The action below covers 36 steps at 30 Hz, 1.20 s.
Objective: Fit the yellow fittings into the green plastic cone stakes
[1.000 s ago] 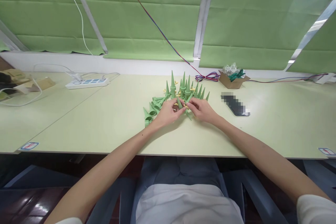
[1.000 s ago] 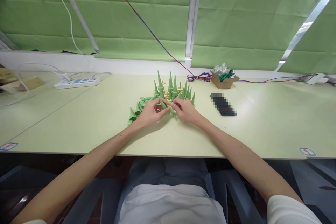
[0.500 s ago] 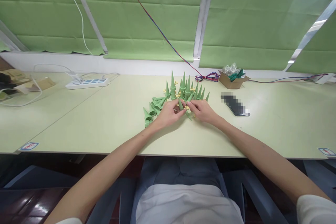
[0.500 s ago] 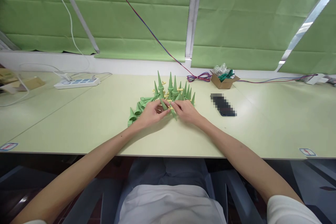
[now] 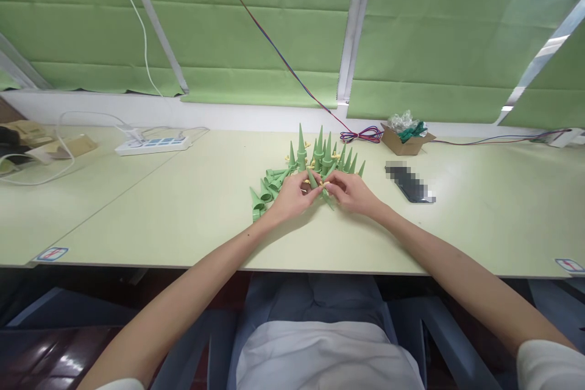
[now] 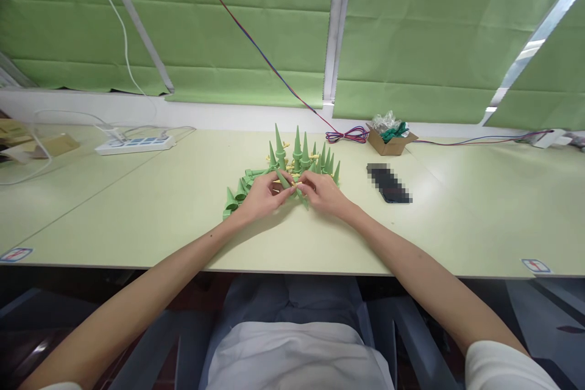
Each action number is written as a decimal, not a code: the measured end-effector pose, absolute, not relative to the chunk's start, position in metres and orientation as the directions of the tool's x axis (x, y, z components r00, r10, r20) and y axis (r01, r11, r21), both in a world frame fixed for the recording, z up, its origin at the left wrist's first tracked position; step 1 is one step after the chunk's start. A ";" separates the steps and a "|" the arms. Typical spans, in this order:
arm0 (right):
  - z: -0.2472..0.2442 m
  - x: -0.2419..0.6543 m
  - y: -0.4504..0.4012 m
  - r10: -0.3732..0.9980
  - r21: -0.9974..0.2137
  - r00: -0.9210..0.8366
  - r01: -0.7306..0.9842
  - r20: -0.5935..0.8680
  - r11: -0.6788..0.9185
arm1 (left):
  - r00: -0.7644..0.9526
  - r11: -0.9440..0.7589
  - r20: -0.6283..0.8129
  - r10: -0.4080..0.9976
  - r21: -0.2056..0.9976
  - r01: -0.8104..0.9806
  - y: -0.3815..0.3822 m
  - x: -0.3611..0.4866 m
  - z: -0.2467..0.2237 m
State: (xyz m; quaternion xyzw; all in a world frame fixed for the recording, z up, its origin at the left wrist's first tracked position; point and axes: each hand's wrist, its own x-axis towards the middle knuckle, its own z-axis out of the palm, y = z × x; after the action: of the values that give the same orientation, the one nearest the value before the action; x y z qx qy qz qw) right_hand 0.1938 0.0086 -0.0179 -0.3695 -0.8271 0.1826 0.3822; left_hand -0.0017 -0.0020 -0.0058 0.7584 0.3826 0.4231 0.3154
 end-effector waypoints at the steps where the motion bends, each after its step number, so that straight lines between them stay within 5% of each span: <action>1: -0.018 0.194 0.009 0.750 -0.590 -0.436 0.464 0.497 0.661 | 0.348 -0.495 0.388 0.853 0.812 0.309 -0.002 -0.002 -0.006; 10: -0.017 0.195 0.009 0.761 -0.647 -0.450 0.413 0.467 0.641 | 0.338 -0.366 0.277 0.899 0.901 0.234 -0.006 -0.002 0.000; 36: -0.016 0.194 0.011 0.769 -0.531 -0.455 0.557 0.449 0.639 | 0.383 -0.571 0.439 0.813 0.730 0.375 0.002 -0.004 -0.014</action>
State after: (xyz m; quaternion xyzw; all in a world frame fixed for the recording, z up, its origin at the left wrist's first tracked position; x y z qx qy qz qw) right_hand 0.1937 0.0106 -0.0163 -0.3952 -0.8386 0.1556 0.3410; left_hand -0.0040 0.0020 -0.0137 0.7870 0.3772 0.4077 0.2685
